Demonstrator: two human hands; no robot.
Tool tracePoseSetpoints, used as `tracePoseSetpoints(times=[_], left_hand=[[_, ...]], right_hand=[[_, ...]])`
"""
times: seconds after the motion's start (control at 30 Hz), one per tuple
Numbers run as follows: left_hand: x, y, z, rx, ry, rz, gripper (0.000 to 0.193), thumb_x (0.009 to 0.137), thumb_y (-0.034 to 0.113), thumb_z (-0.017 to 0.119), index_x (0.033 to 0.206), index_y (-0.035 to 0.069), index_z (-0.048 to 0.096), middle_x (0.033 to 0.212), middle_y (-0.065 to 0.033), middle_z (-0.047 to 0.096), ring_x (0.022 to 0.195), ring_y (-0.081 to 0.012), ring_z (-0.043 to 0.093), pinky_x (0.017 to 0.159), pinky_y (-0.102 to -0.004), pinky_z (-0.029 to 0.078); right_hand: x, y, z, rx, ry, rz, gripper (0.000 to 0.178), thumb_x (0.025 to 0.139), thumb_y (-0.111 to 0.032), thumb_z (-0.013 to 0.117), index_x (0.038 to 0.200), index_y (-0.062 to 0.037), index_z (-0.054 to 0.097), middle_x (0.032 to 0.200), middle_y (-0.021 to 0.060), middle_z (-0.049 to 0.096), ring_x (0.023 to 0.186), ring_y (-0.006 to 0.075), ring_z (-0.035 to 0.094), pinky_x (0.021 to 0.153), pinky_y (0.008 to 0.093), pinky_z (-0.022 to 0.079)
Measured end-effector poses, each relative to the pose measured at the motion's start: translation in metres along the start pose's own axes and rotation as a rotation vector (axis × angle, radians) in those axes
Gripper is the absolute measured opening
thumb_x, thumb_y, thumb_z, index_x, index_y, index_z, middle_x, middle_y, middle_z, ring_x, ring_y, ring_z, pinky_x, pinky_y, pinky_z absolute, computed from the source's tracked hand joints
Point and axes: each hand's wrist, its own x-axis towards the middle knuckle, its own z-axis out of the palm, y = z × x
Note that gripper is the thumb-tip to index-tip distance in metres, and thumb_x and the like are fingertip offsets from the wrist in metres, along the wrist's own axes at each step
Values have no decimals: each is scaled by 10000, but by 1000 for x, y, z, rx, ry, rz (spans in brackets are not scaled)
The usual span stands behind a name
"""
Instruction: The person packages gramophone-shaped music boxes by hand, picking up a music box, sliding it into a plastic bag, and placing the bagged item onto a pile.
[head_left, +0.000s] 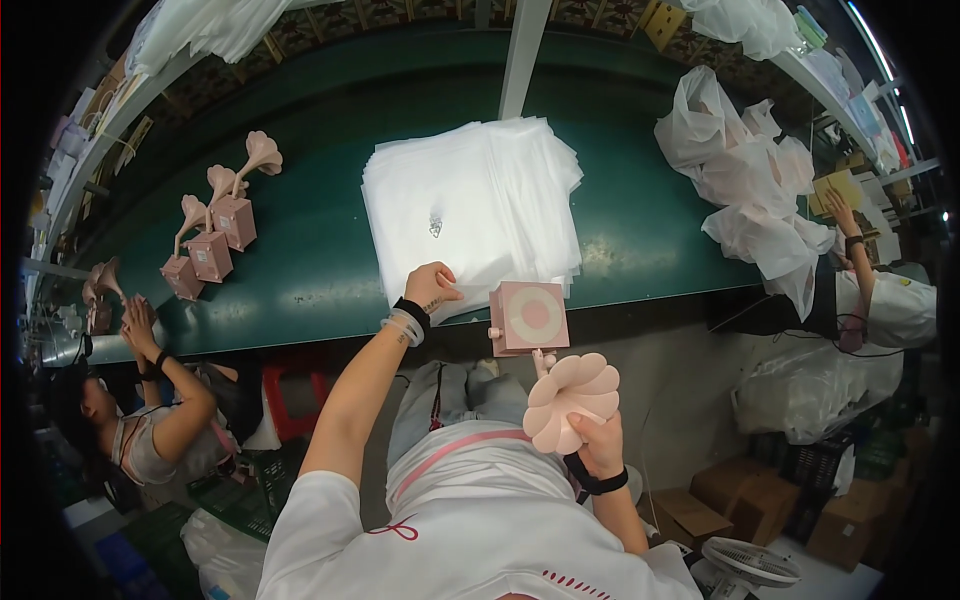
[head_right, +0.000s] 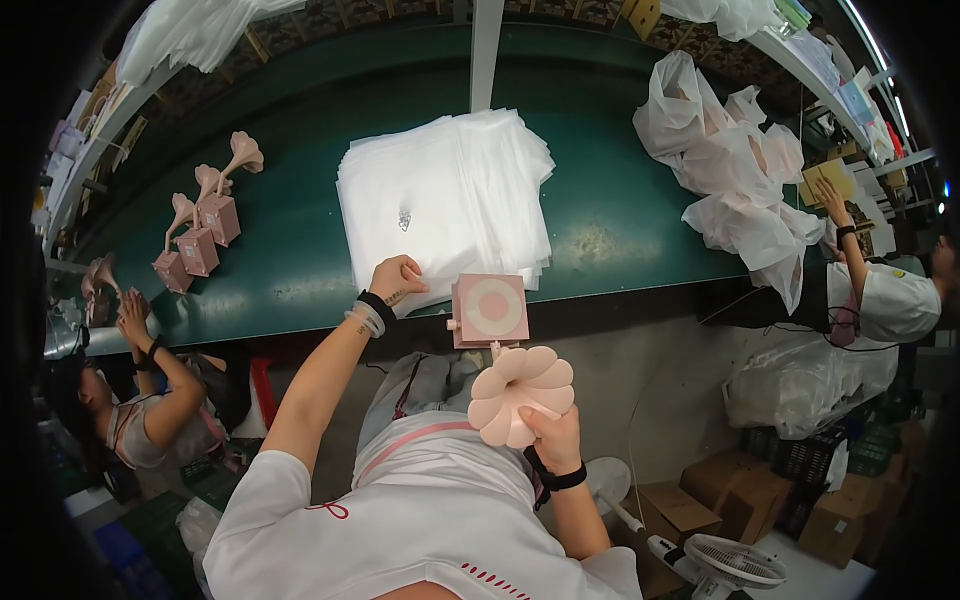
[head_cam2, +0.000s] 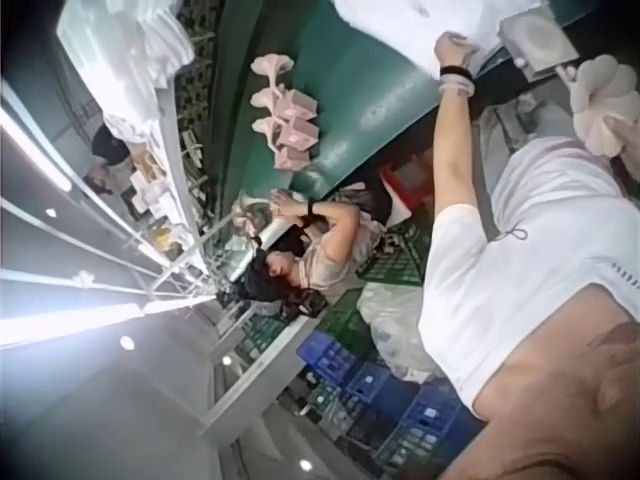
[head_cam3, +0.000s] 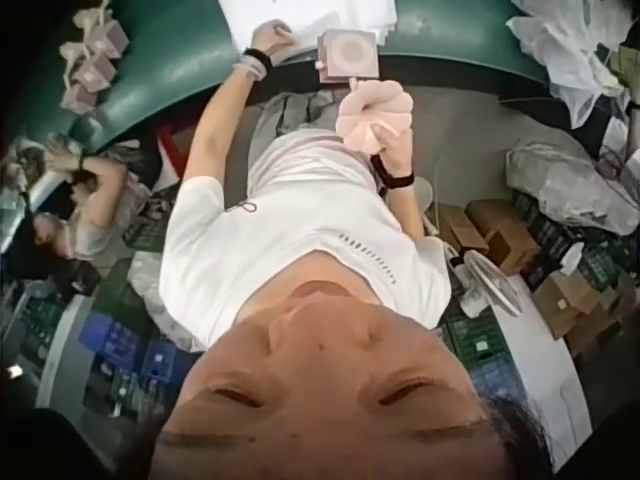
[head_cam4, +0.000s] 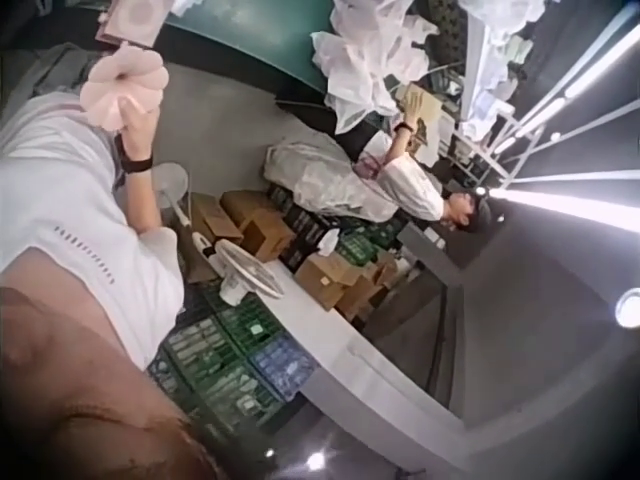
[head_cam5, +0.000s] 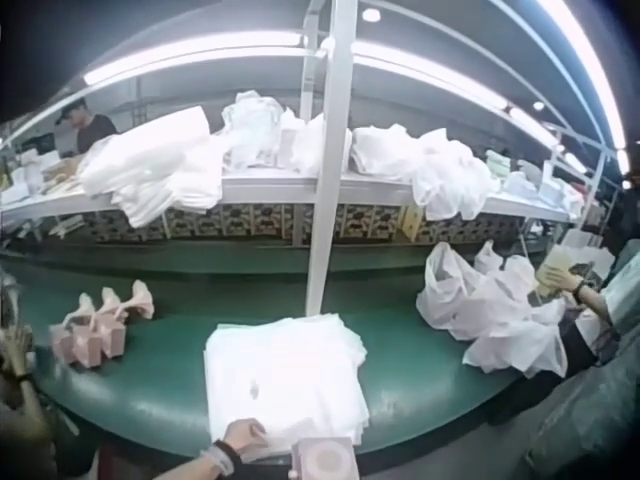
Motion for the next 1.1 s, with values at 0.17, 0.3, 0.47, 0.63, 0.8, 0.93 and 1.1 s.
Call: tracePoseSetpoints(times=[0.17, 0.3, 0.47, 0.63, 0.8, 0.93, 1.1], left_hand=[[2, -5, 5, 195, -79, 22, 212, 692, 248, 743, 732, 52, 672, 700, -58, 662, 631, -158, 620, 605, -278, 488], [9, -10, -5, 96, -106, -12, 189, 704, 235, 732, 787, 68, 704, 715, -64, 674, 631, -169, 623, 608, -281, 488], [2, 22, -29, 49, -15, -8, 164, 732, 203, 710, 828, 69, 713, 715, -75, 667, 616, -193, 614, 600, -294, 488], [-18, 32, -47, 262, 223, 370, 121, 763, 161, 685, 840, 74, 715, 703, -79, 624, 598, -213, 589, 576, -305, 475], [-32, 40, -57, 143, 303, 315, 101, 767, 144, 680, 830, 71, 711, 705, -82, 589, 598, -223, 571, 564, -306, 460], [-32, 59, -49, 108, 331, 391, 89, 762, 119, 681, 826, 59, 698, 729, -88, 597, 613, -227, 576, 569, -301, 458], [-60, 88, -51, 28, 116, 421, 81, 779, 90, 672, 834, 32, 678, 725, -78, 590, 618, -171, 563, 574, -267, 446]], right_hand=[[-2, -2, 9, -114, -57, -4, 449, 755, 28, 625, 1183, 55, 491, 1140, 140, 577, 1036, 241, 577, 908, 360, 462], [10, 2, 7, -297, -143, 48, 407, 744, -13, 661, 1130, 45, 546, 1084, 123, 612, 975, 220, 603, 865, 330, 475], [50, -10, 16, -991, -507, 183, 370, 741, -72, 686, 1082, 34, 590, 1038, 110, 636, 914, 217, 624, 820, 307, 482], [79, 8, 23, -715, -479, 138, 306, 774, -86, 645, 1053, 35, 606, 1016, 101, 645, 911, 213, 628, 802, 306, 488], [79, 21, 45, -38, -173, 174, 322, 776, -55, 625, 1076, 53, 581, 1039, 110, 634, 935, 219, 623, 820, 314, 489], [84, 21, 58, -501, -379, 130, 361, 770, -28, 624, 1110, 67, 550, 1077, 122, 614, 965, 229, 611, 848, 324, 484], [97, 37, 49, -616, -310, -36, 293, 777, -55, 623, 1049, 49, 590, 933, 112, 640, 842, 194, 629, 755, 311, 497]])
